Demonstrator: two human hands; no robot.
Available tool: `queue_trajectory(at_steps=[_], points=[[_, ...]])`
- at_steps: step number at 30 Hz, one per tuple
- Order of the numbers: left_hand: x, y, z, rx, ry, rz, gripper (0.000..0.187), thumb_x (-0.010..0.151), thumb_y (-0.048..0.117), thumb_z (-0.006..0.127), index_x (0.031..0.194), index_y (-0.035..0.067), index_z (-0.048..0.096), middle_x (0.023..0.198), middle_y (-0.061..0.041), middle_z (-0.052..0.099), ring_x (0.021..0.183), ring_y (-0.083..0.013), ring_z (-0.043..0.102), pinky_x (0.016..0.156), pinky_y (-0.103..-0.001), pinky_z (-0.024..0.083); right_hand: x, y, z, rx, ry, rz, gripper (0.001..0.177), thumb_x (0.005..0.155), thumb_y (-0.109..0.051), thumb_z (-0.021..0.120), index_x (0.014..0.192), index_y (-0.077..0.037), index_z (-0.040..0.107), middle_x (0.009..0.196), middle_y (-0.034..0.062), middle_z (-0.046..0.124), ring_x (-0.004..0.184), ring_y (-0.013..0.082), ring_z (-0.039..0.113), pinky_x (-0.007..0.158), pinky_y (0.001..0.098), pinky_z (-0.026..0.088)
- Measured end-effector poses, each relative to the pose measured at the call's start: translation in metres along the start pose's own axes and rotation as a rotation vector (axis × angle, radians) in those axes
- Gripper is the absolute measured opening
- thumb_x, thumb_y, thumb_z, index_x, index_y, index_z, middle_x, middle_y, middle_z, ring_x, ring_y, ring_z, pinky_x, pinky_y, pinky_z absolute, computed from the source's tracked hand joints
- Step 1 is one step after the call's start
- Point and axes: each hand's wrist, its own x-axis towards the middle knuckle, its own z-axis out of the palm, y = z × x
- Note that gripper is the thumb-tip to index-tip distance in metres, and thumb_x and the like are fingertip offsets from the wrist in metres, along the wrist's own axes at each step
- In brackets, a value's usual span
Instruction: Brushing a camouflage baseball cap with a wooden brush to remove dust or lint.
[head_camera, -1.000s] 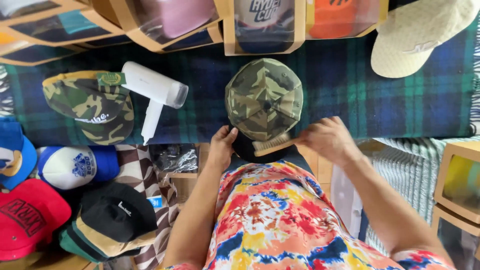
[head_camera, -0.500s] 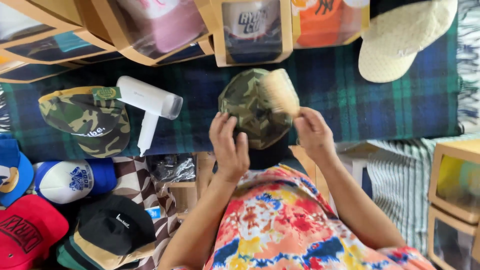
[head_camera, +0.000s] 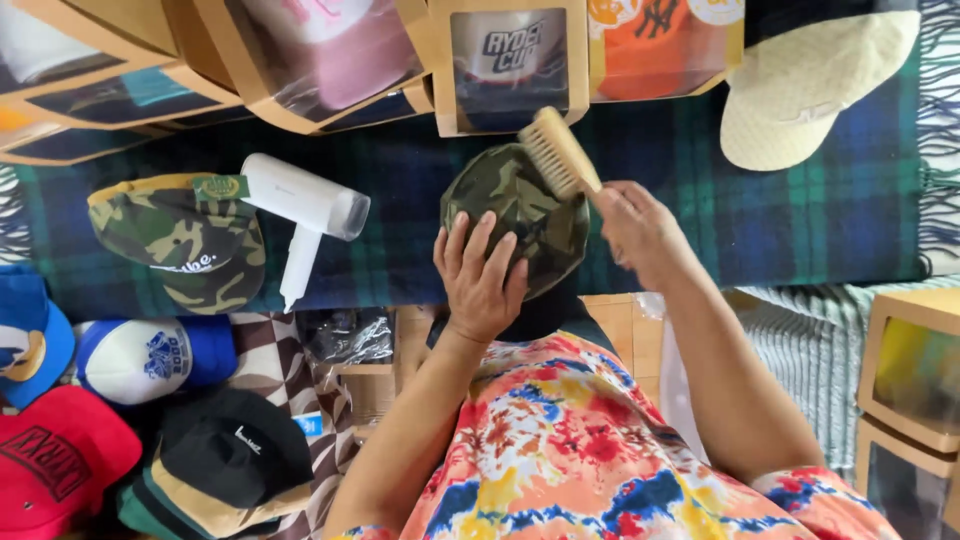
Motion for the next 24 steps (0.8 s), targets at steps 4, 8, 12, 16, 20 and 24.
queue_trajectory(at_steps=[4, 8, 12, 16, 20, 24], points=[[0.002, -0.009, -0.012, 0.063, -0.027, 0.022, 0.034, 0.102, 0.035, 0.057, 0.126, 0.013, 0.066, 0.143, -0.016, 0.059, 0.14, -0.0426, 0.046, 0.115, -0.059, 0.03, 0.021, 0.027, -0.01, 0.177, -0.004, 0.165, 0.038, 0.102, -0.03, 0.06, 0.138, -0.019, 0.056, 0.063, -0.0005, 0.047, 0.04, 0.0074, 0.041, 0.031, 0.0187, 0.032], [0.001, -0.001, -0.002, 0.073, -0.015, 0.012, 0.03, 0.099, 0.034, 0.059, 0.118, 0.013, 0.069, 0.141, -0.016, 0.06, 0.137, -0.0436, 0.049, 0.113, -0.059, 0.031, -0.01, -0.014, -0.002, -0.072, -0.054, -0.199, 0.063, 0.087, -0.004, 0.076, 0.146, -0.017, 0.06, 0.143, 0.0051, 0.063, 0.1, 0.01, 0.061, 0.067, 0.0262, 0.055], [0.019, 0.006, -0.009, 0.114, -0.058, 0.046, 0.027, 0.098, 0.032, 0.061, 0.114, 0.012, 0.07, 0.137, -0.016, 0.062, 0.134, -0.0425, 0.051, 0.113, -0.061, 0.032, -0.003, -0.025, 0.011, -0.432, -0.063, -0.517, 0.042, 0.097, -0.017, 0.071, 0.138, -0.011, 0.069, 0.101, 0.0198, 0.071, 0.079, 0.0386, 0.07, 0.06, 0.0461, 0.055], [0.043, -0.001, -0.006, 0.044, -0.109, 0.174, 0.016, 0.097, 0.021, 0.061, 0.107, 0.011, 0.066, 0.118, -0.013, 0.065, 0.121, -0.0376, 0.062, 0.107, -0.058, 0.041, 0.013, 0.043, -0.004, -0.48, 0.149, -0.288, 0.043, 0.1, -0.018, 0.068, 0.142, -0.01, 0.063, 0.116, 0.0238, 0.072, 0.106, 0.0471, 0.067, 0.085, 0.0559, 0.056], [0.057, -0.001, -0.009, -0.006, -0.1, 0.151, 0.023, 0.093, 0.028, 0.061, 0.109, 0.01, 0.06, 0.109, -0.012, 0.058, 0.106, -0.0347, 0.063, 0.103, -0.055, 0.047, -0.021, 0.026, -0.002, -0.629, 0.313, -0.683, 0.045, 0.098, -0.011, 0.07, 0.142, -0.004, 0.065, 0.131, 0.0146, 0.071, 0.121, 0.0279, 0.067, 0.097, 0.0376, 0.049], [0.039, -0.008, -0.007, -0.067, -0.106, 0.13, 0.029, 0.092, 0.028, 0.061, 0.11, 0.008, 0.052, 0.112, -0.017, 0.057, 0.104, -0.0346, 0.063, 0.104, -0.054, 0.047, -0.047, -0.01, 0.03, -0.793, 0.279, -0.705, 0.032, 0.095, -0.029, 0.07, 0.128, -0.028, 0.075, 0.085, -0.0043, 0.069, 0.07, 0.0204, 0.069, 0.064, 0.0311, 0.055]])
